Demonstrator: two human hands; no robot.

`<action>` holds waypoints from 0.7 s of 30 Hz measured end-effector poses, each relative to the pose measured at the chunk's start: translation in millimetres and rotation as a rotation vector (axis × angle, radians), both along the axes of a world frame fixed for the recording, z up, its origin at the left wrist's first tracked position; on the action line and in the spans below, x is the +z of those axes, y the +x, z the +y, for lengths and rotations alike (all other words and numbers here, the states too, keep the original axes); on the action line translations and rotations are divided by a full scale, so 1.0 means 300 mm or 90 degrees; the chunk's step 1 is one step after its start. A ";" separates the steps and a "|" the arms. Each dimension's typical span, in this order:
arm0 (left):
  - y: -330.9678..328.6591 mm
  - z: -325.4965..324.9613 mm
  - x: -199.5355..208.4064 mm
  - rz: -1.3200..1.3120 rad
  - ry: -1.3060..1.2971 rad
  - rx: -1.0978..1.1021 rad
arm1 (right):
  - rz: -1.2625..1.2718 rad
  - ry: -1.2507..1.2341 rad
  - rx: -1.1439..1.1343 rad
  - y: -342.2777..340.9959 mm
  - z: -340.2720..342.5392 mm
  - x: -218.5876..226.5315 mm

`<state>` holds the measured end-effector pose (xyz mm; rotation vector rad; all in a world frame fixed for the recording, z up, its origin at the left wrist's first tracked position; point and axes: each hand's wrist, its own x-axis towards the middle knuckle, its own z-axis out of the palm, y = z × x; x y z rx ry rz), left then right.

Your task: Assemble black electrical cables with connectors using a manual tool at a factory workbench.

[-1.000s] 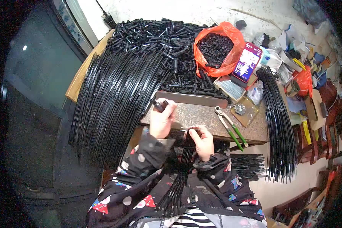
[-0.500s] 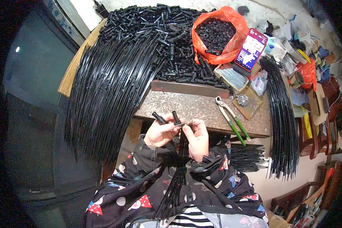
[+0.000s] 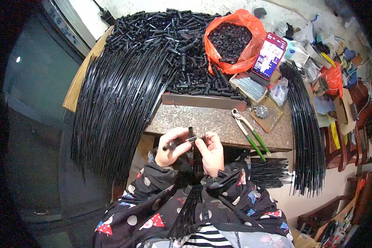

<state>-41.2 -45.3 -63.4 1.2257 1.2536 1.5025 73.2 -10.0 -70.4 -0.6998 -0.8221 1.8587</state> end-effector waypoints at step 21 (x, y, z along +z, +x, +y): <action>0.039 -0.017 -0.028 -0.450 -0.064 -0.009 | 0.032 0.035 0.123 0.014 -0.008 -0.012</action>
